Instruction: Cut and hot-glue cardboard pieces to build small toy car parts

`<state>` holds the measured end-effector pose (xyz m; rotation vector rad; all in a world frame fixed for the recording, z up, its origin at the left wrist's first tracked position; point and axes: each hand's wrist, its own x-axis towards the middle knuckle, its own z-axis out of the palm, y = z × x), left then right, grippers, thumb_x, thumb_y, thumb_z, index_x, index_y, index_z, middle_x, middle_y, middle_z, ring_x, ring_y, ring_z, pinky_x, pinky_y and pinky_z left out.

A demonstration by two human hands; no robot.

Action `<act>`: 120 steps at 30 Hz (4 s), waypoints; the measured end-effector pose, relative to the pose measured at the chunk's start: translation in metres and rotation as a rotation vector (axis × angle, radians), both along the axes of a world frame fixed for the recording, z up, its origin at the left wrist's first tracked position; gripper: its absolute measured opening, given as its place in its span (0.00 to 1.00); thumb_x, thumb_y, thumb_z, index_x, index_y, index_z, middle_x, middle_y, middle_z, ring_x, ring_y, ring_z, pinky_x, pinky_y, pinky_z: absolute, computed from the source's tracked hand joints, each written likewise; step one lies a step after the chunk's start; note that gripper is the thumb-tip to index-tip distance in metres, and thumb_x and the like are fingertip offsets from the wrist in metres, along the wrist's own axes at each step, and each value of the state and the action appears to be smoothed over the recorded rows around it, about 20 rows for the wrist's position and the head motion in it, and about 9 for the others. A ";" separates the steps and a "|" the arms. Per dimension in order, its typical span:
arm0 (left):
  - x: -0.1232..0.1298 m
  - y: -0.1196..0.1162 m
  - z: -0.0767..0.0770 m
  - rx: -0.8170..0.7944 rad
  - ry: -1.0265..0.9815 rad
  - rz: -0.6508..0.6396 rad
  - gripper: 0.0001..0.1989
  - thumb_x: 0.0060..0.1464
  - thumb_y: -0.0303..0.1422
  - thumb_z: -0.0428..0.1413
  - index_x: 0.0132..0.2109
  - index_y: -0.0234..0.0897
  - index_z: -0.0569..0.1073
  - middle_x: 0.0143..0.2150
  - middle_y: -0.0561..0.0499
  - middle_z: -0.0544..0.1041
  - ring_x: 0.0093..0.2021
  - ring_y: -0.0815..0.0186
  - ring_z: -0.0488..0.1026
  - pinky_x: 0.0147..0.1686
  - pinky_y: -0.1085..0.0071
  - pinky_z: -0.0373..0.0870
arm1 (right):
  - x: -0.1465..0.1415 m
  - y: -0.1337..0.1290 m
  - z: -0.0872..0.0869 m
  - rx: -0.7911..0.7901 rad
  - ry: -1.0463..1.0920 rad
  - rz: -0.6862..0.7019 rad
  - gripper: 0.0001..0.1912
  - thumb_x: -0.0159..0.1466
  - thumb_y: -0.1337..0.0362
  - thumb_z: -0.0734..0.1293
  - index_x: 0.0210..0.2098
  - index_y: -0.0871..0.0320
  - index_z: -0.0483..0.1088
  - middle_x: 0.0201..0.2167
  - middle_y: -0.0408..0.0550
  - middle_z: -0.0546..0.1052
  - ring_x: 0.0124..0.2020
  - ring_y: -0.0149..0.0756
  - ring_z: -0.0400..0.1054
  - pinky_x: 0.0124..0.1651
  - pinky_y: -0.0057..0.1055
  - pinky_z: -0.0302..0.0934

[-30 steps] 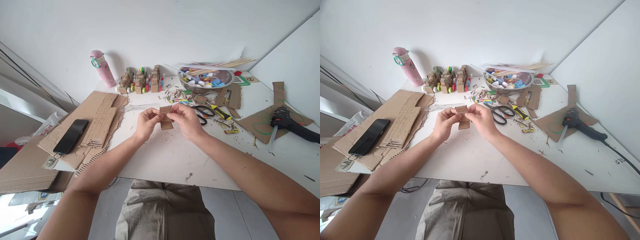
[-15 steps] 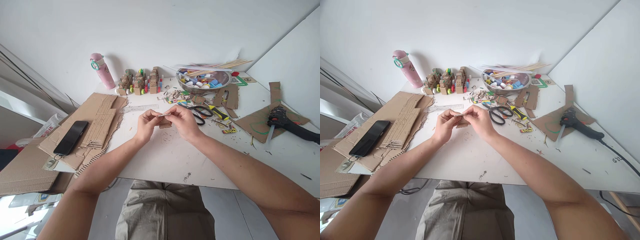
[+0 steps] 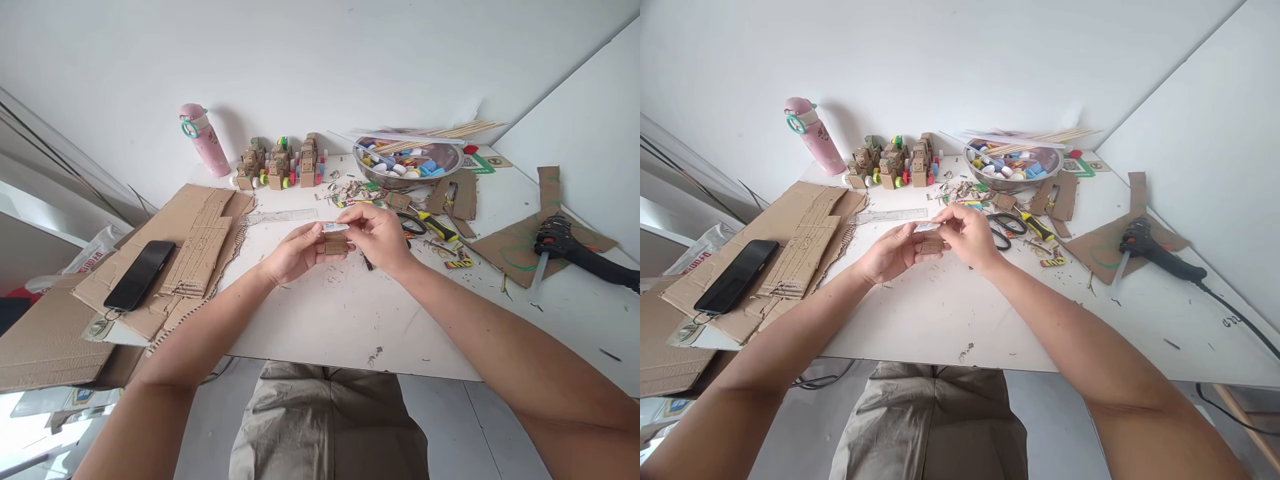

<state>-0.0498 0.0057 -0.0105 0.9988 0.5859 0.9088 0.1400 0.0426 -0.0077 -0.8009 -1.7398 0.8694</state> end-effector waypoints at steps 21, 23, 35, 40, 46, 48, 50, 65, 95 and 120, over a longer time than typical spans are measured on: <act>0.000 -0.002 -0.009 0.522 0.564 0.396 0.22 0.55 0.37 0.67 0.57 0.39 0.78 0.47 0.45 0.84 0.51 0.54 0.81 0.56 0.61 0.75 | 0.003 -0.005 0.013 -0.166 -0.134 0.150 0.11 0.61 0.54 0.71 0.32 0.52 0.84 0.37 0.49 0.86 0.39 0.43 0.78 0.45 0.40 0.72; 0.001 -0.002 -0.011 0.561 0.581 0.396 0.22 0.56 0.37 0.66 0.58 0.39 0.77 0.49 0.44 0.85 0.52 0.54 0.81 0.57 0.60 0.74 | 0.000 -0.006 0.012 -0.151 -0.146 0.131 0.12 0.61 0.52 0.73 0.32 0.52 0.84 0.36 0.49 0.86 0.35 0.41 0.75 0.42 0.38 0.70; 0.009 -0.011 -0.008 0.518 0.486 0.333 0.23 0.59 0.37 0.65 0.60 0.38 0.77 0.35 0.51 0.82 0.32 0.65 0.77 0.41 0.67 0.76 | -0.001 -0.009 0.011 -0.079 -0.168 0.049 0.15 0.60 0.48 0.75 0.29 0.53 0.80 0.26 0.45 0.79 0.27 0.35 0.63 0.32 0.35 0.57; 0.011 -0.014 -0.007 0.495 0.523 0.381 0.26 0.58 0.34 0.64 0.63 0.37 0.76 0.35 0.52 0.81 0.31 0.66 0.76 0.39 0.66 0.76 | -0.002 -0.009 0.013 -0.099 -0.207 0.077 0.14 0.57 0.50 0.78 0.33 0.54 0.81 0.26 0.43 0.78 0.24 0.33 0.60 0.30 0.33 0.55; 0.010 -0.014 -0.007 0.389 0.495 0.337 0.30 0.56 0.35 0.67 0.65 0.39 0.74 0.35 0.53 0.81 0.31 0.66 0.77 0.38 0.67 0.77 | -0.006 -0.014 0.013 -0.079 -0.169 0.049 0.13 0.58 0.51 0.76 0.28 0.53 0.78 0.25 0.44 0.78 0.25 0.34 0.64 0.31 0.34 0.59; 0.010 -0.012 -0.007 0.290 0.401 0.268 0.32 0.54 0.38 0.69 0.64 0.40 0.74 0.35 0.53 0.80 0.33 0.65 0.80 0.36 0.68 0.77 | -0.005 -0.016 0.016 -0.135 -0.151 0.090 0.16 0.59 0.47 0.76 0.28 0.53 0.77 0.22 0.43 0.77 0.23 0.33 0.64 0.28 0.33 0.58; 0.011 -0.010 -0.006 0.232 0.334 0.203 0.28 0.51 0.42 0.72 0.57 0.39 0.76 0.37 0.51 0.81 0.35 0.64 0.81 0.36 0.68 0.78 | -0.005 -0.017 0.018 -0.207 -0.132 0.143 0.19 0.59 0.44 0.75 0.29 0.53 0.77 0.20 0.42 0.75 0.19 0.33 0.65 0.25 0.32 0.57; 0.018 -0.008 -0.015 0.287 0.300 0.074 0.24 0.56 0.54 0.68 0.37 0.41 0.68 0.24 0.57 0.70 0.25 0.67 0.70 0.31 0.66 0.69 | -0.006 -0.015 0.011 -0.100 -0.178 0.099 0.16 0.61 0.48 0.75 0.27 0.54 0.79 0.23 0.44 0.79 0.24 0.34 0.67 0.31 0.33 0.60; 0.017 -0.012 0.000 0.308 0.283 -0.027 0.29 0.56 0.57 0.66 0.43 0.42 0.62 0.25 0.62 0.66 0.24 0.71 0.65 0.26 0.70 0.61 | 0.004 -0.004 0.015 0.022 -0.381 0.281 0.26 0.70 0.39 0.62 0.27 0.52 0.61 0.20 0.36 0.59 0.24 0.31 0.52 0.30 0.31 0.49; 0.000 0.006 -0.004 0.267 0.406 0.249 0.20 0.60 0.39 0.67 0.53 0.37 0.72 0.25 0.60 0.76 0.22 0.72 0.71 0.28 0.73 0.67 | 0.006 0.009 -0.005 -0.199 -0.301 0.034 0.26 0.69 0.37 0.63 0.31 0.52 0.67 0.25 0.44 0.73 0.27 0.37 0.67 0.33 0.34 0.64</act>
